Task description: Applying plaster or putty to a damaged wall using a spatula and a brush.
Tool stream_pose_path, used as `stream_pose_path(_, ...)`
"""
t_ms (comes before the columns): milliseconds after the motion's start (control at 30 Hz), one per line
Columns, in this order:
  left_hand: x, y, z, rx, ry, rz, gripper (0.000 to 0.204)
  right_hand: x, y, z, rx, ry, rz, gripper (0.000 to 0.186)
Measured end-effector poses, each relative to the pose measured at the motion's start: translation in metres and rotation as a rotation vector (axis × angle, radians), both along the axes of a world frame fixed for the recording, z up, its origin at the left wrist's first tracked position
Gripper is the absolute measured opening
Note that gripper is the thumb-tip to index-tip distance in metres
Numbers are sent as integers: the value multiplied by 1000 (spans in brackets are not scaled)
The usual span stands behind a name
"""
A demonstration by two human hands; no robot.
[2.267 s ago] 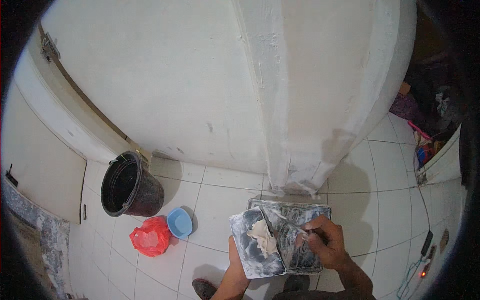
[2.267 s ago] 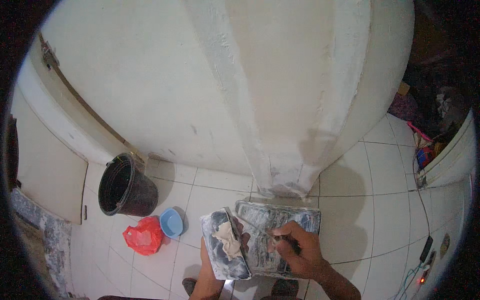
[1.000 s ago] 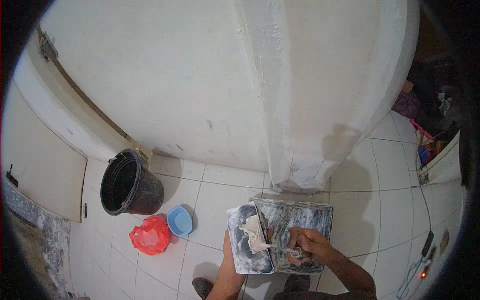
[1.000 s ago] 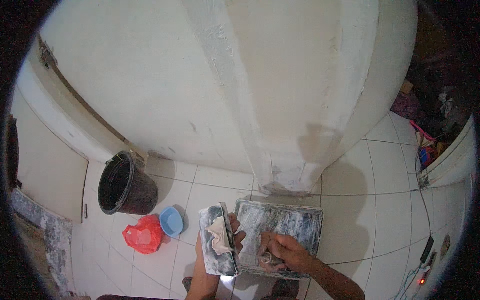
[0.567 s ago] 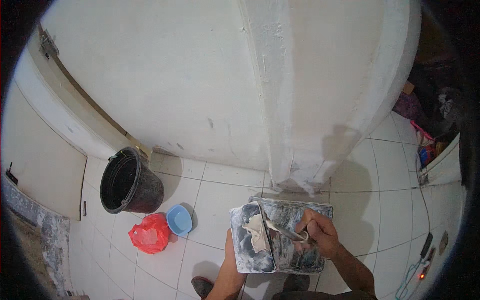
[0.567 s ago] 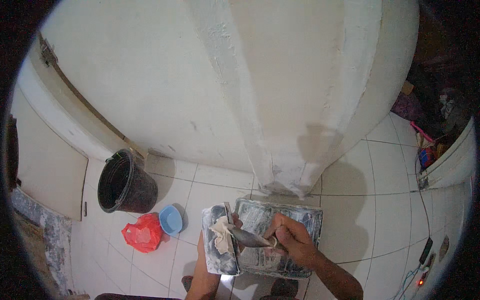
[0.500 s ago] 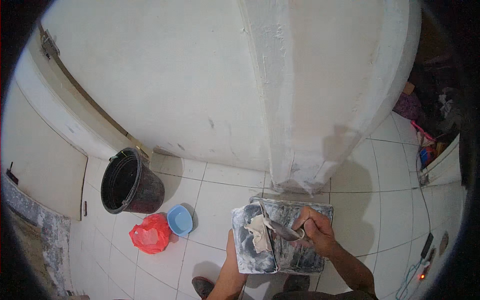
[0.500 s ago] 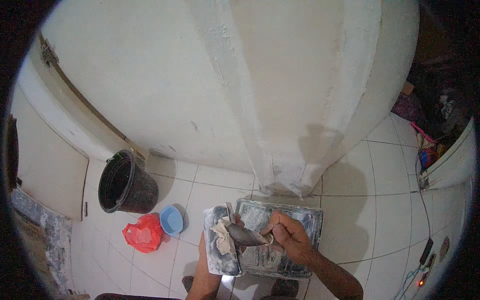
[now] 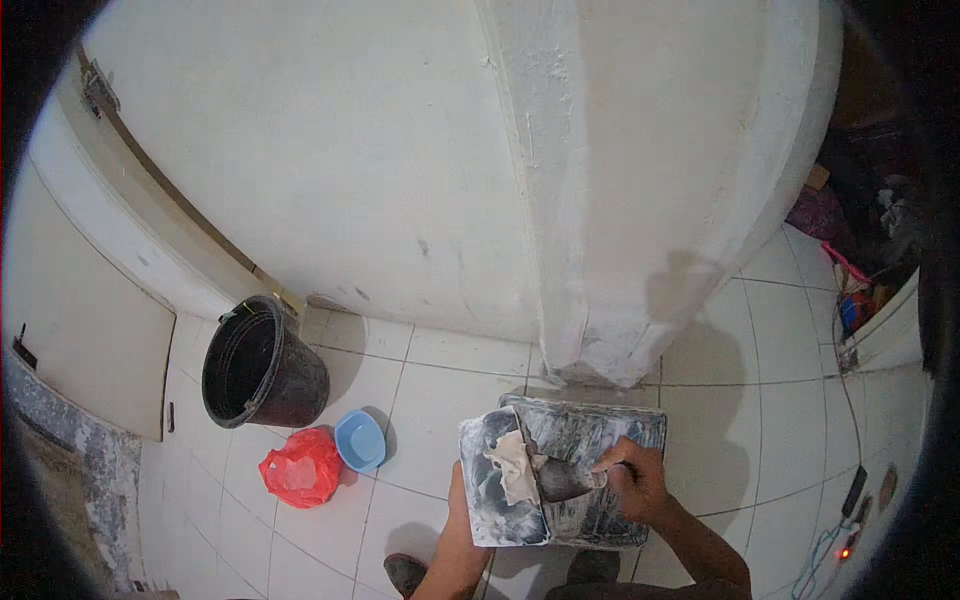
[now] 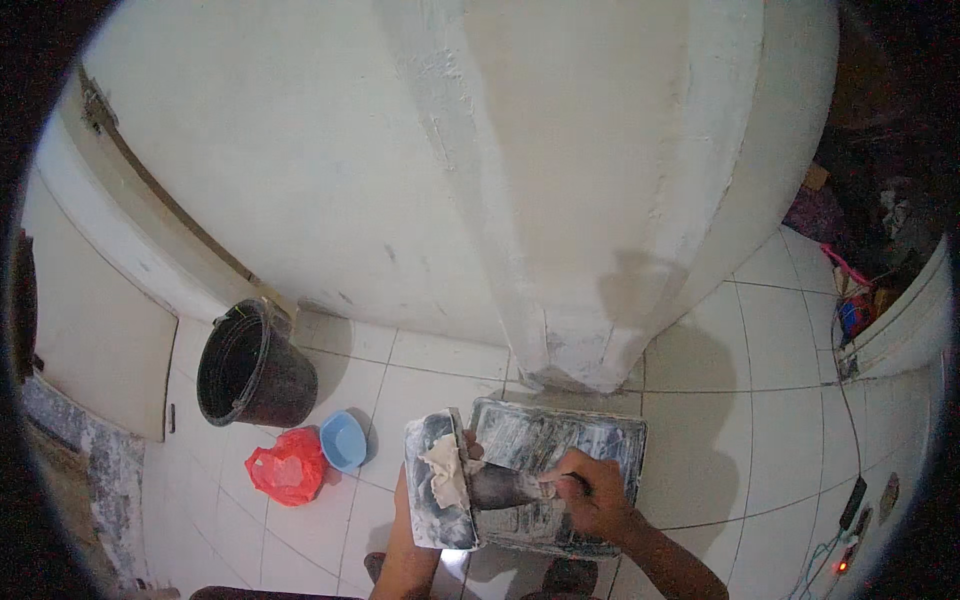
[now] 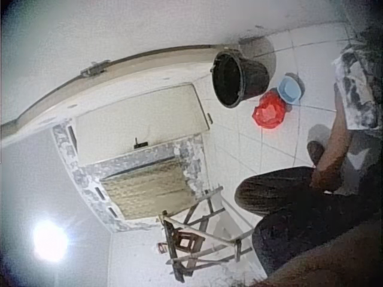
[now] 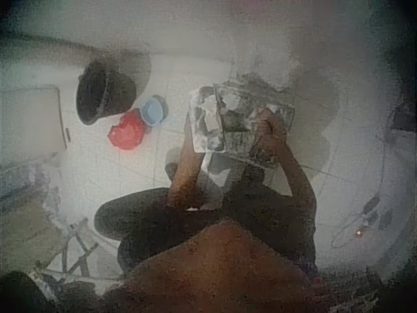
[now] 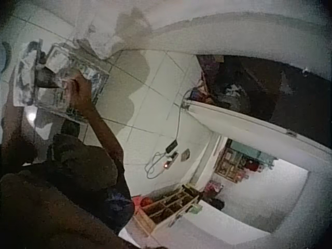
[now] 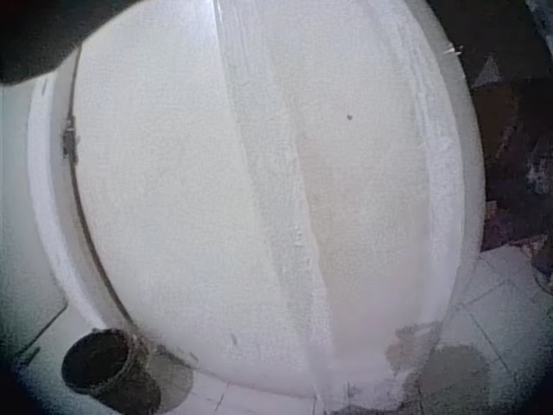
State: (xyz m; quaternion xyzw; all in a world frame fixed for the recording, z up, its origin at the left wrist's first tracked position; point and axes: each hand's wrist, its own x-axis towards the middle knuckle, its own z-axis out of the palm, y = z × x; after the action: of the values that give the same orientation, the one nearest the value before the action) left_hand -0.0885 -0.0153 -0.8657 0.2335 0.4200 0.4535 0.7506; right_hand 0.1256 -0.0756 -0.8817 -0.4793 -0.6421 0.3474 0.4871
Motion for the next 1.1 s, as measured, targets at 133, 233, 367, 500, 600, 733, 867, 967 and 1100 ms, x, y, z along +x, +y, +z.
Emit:
stream_pose_path(133,-10,-1,0,-90,-191,-54,40,14,-21,-12,-168,105,-85,30)
stream_pose_path(233,-7,-3,3,157,141,-144,47,9,-22,3,-84,178,-66,30)
stream_pose_path(367,-6,-2,-4,-244,-828,-31,47,2,-15,21,-93,229,32,30)
stream_pose_path(500,4,-4,13,-123,-157,-77,32,-6,-3,21,-215,556,200,36)
stream_pose_path(600,2,-7,-14,-6,81,-92,34,-17,6,26,-379,689,278,40)
stream_pose_path(733,2,-6,-13,-229,-570,81,35,-21,9,25,-598,701,297,44)
stream_pose_path(867,4,-7,-2,-83,-556,-15,35,-23,12,38,-624,452,221,40)
stream_pose_path(967,2,-8,1,-118,-304,120,36,-23,11,31,-499,385,194,35)
stream_pose_path(1100,-9,-7,-32,25,64,-53,40,-6,2,13,-462,185,153,33)
